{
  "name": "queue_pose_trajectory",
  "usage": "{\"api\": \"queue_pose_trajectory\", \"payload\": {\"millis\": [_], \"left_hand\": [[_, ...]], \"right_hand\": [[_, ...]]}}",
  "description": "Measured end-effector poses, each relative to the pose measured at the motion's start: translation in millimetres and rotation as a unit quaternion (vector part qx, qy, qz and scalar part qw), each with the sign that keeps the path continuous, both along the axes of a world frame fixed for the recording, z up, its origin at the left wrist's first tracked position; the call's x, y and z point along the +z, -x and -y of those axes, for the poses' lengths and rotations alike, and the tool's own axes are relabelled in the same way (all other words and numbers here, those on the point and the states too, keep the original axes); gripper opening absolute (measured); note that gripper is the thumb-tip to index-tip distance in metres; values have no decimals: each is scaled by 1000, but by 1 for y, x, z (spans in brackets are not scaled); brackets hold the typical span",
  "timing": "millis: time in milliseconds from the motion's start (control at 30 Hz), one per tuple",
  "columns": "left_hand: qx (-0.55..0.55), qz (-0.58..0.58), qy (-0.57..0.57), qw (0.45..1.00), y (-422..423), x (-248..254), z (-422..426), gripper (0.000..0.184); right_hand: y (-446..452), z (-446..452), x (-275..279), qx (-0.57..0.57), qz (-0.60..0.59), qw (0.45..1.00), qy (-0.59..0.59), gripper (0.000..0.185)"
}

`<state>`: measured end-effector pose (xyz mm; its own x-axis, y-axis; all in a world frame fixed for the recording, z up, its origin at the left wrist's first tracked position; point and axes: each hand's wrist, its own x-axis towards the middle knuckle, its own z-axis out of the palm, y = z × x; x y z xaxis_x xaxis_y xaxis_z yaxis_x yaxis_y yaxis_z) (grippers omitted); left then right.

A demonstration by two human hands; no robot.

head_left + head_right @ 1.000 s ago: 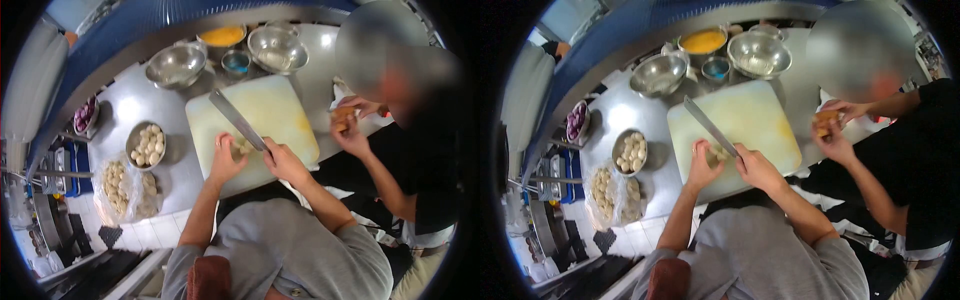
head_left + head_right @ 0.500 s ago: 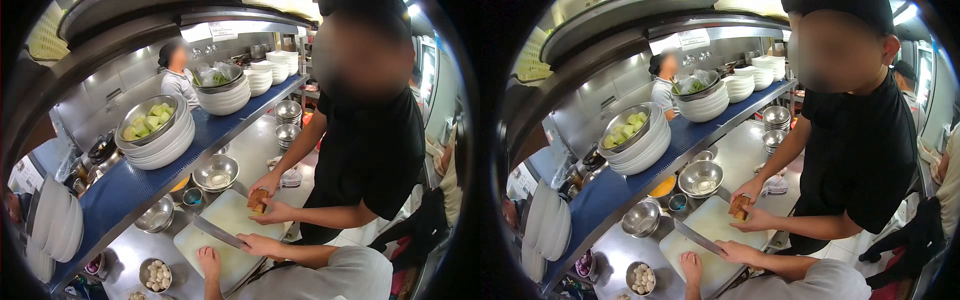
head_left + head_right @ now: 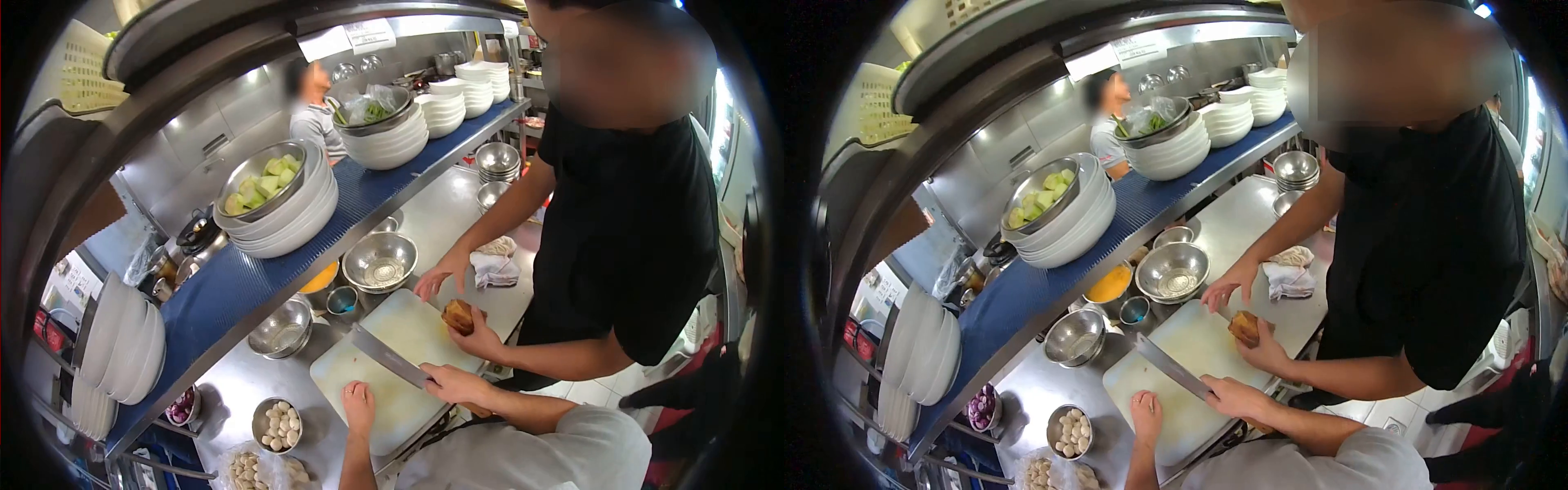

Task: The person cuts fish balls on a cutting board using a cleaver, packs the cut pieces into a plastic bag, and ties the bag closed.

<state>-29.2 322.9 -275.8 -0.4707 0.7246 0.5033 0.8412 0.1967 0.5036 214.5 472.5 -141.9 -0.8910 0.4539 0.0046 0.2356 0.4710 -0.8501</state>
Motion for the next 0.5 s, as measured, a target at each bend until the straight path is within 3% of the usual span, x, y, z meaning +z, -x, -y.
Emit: {"api": "queue_pose_trajectory", "payload": {"millis": [100,167,300,433,500], "left_hand": [[29,21,18,999,-1,7,3,24],[28,16,12,999,-6,13,4,28],[12,7,-7,1000,-11,18,6,41],[27,-21,1,999,-5,16,3,47],[35,-41,21,998,-7,23,-1,48]], "right_hand": [[-4,0,-13,-15,7,1000,-10,31],[-6,2,-14,-14,53,996,71,29],[-9,7,-12,-9,70,992,107,29],[-10,2,-5,-13,31,998,61,26],[-8,3,2,-27,-77,997,2,18]]}}
